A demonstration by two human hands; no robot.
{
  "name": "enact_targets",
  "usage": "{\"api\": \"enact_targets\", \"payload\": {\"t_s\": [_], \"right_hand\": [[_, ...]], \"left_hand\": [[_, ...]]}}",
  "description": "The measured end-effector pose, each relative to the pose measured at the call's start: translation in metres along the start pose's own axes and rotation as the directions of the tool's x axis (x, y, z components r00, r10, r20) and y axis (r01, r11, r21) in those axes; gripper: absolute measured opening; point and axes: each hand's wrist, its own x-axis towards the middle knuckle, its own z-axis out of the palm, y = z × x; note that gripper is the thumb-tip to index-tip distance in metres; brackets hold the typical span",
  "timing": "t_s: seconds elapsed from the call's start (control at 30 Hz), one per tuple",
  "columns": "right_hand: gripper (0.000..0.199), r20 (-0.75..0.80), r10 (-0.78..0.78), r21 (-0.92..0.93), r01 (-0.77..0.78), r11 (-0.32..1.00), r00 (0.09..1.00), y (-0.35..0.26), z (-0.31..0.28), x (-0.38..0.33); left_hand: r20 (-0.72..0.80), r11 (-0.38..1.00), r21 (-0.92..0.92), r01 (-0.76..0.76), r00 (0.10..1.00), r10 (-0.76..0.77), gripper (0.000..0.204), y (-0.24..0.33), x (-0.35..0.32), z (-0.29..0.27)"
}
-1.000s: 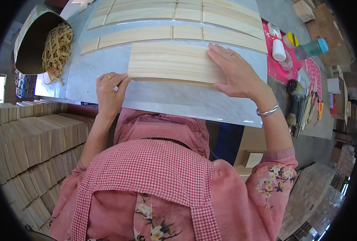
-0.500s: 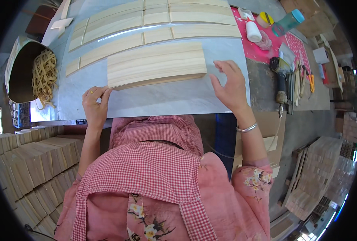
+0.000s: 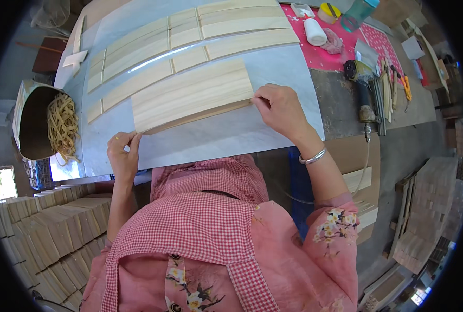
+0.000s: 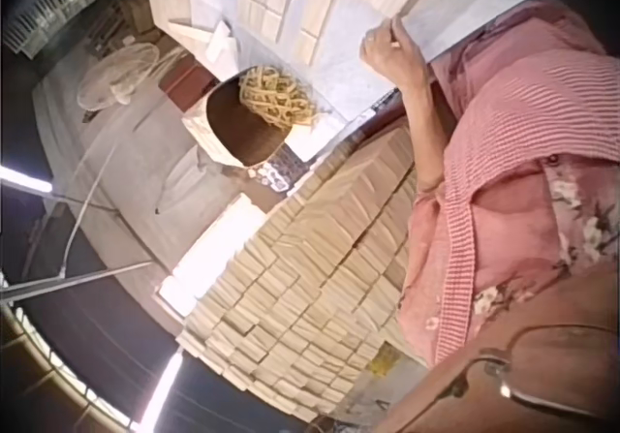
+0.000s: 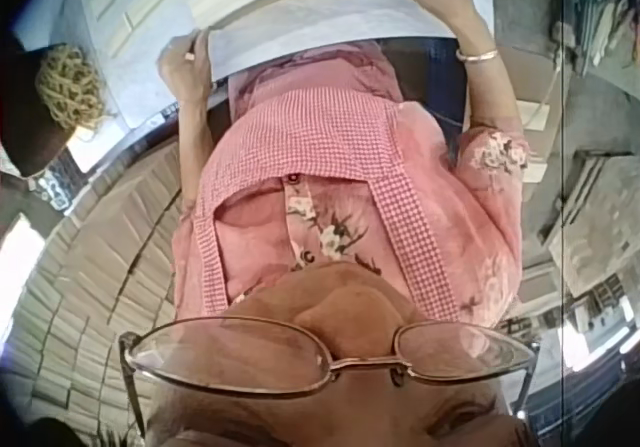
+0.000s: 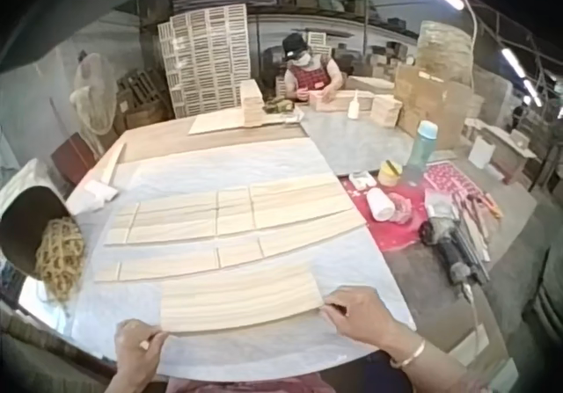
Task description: Assemble small wooden boxes using glue and a pneumatic stapler.
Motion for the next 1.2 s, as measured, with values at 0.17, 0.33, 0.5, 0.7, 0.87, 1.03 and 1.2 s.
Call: {"api": "enact_targets", "payload": {"t_s": [0.17,0.33,0.5,0.7,0.87,1.03,1.2], "right_hand": [[0.003,-0.069,-0.211,-0.160,0.198,0.967,0.975,0.007,0.005,0.000],[0.004,-0.110,-0.228,-0.175,0.207,0.963,0.968,0.009,0.008,0.000],[0.003,-0.014,-0.154,-0.070,0.152,0.986,0.988,0.015,0.002,0.003],[0.008,-0.220,0.115,0.335,-0.036,0.941,0.969,0.013,-0.006,0.019],[0.014,-0.429,0.116,0.268,0.004,0.963,0.896,0.011,0.039,0.049],[0.013,-0.463,0.118,0.181,-0.037,0.983,0.879,0.004,0.047,0.054],[0.008,-0.406,0.292,0.382,-0.130,0.915,0.866,0.000,0.055,0.058]], "left_hand": [[-0.010,0.987,0.118,-0.107,0.994,0.109,0.007,-0.001,0.001,0.001],[0.034,0.992,0.118,-0.044,0.999,0.041,0.005,0.001,0.002,-0.002],[0.232,0.990,0.073,0.120,0.964,-0.133,0.010,0.000,0.013,-0.018],[0.298,0.970,0.192,-0.149,0.951,0.087,0.028,0.081,0.068,-0.021],[0.344,0.872,-0.115,-0.476,0.804,0.484,0.042,0.133,0.106,0.066],[0.433,0.831,-0.171,-0.530,0.717,0.546,0.047,0.136,0.118,0.102],[0.412,0.868,-0.255,-0.425,0.765,0.496,0.048,0.129,0.120,0.116]]}}
